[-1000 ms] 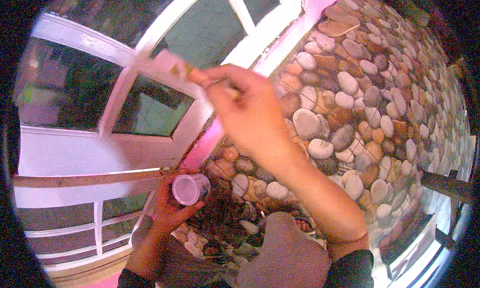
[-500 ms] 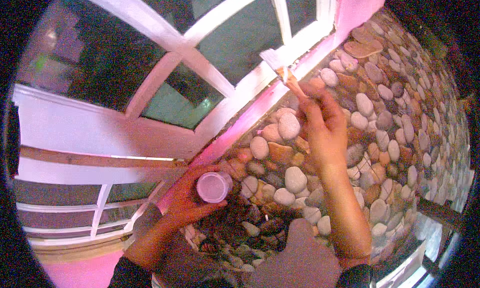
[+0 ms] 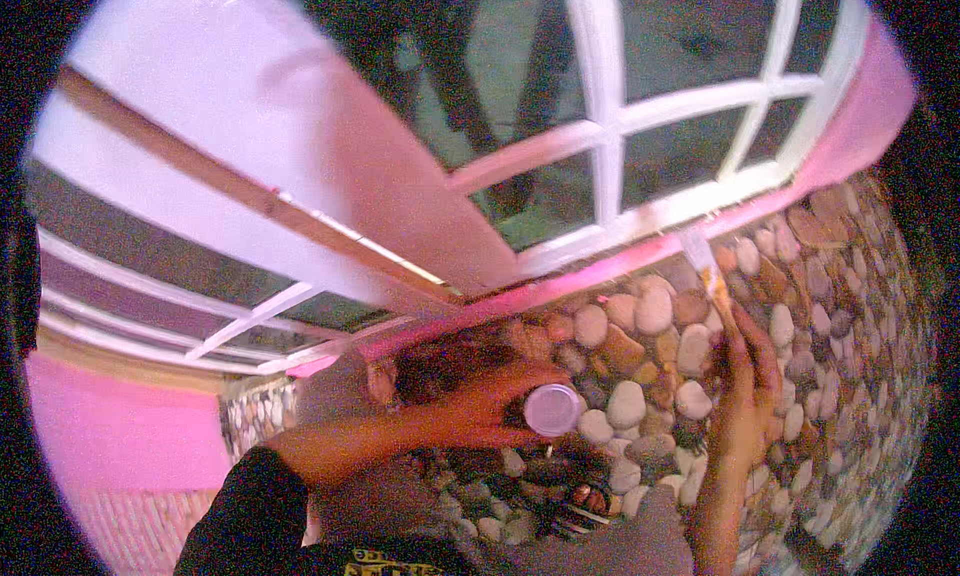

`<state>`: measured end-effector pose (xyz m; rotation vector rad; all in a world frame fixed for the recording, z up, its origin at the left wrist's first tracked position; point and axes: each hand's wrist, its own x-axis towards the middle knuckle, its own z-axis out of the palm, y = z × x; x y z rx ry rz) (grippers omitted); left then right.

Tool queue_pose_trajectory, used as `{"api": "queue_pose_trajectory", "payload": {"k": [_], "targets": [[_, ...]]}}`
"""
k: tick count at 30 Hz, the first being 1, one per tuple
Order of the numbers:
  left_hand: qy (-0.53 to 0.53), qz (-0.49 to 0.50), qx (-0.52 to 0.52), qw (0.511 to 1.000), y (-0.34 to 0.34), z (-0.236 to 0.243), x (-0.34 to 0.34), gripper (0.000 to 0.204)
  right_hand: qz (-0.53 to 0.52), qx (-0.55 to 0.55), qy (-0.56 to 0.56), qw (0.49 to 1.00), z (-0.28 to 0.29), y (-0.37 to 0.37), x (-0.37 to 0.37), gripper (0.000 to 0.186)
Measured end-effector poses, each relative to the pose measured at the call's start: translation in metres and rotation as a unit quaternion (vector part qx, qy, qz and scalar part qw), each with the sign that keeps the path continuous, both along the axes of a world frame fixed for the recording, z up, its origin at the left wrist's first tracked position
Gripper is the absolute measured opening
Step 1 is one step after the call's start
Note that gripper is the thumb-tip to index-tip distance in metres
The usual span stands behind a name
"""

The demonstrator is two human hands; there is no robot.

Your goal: The person paints the white wooden frame of a glass door using a brush and a small container of white paint, applying the paint to the vertical edges and the strips between glass panes.

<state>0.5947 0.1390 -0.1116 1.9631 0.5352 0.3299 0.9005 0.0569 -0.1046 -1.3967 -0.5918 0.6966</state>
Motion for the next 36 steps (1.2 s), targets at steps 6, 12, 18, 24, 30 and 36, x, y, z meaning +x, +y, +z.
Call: {"api": "queue_pose_trajectory", "payload": {"k": [6, 12, 18, 24, 30, 36], "targets": [[-0.006, -0.009, 0.021, 1.0, -0.002, 0.011, 0.004, 0.071, 0.06, -0.003, -0.006, 0.998, 0.017, -0.007, -0.004, 0.036], [-0.032, 0.014, 0.039, 0.999, -0.014, -0.002, -0.003, 0.07, 0.15, -0.026, -0.032, 0.988, 0.034, -0.005, -0.011, 0.033], [-0.056, 0.057, 0.113, 0.99, -0.03, -0.007, -0.032, 0.067, 0.222, -0.029, -0.185, 0.957, 0.034, 0.004, -0.003, 0.035], [-0.027, 0.044, 0.007, 0.999, -0.046, 0.014, -0.058, 0.065, 0.323, -0.017, -0.214, 0.922, 0.087, 0.015, -0.025, 0.033], [-0.024, 0.086, 0.025, 0.996, -0.067, 0.029, -0.088, 0.075, 0.397, -0.056, -0.173, 0.9, 0.161, 0.031, -0.097, 0.018], [-0.077, 0.079, 0.047, 0.993, -0.07, 0.045, -0.104, 0.072, 0.415, 0.049, -0.27, 0.868, 0.193, 0.043, -0.153, 0.013]]}}
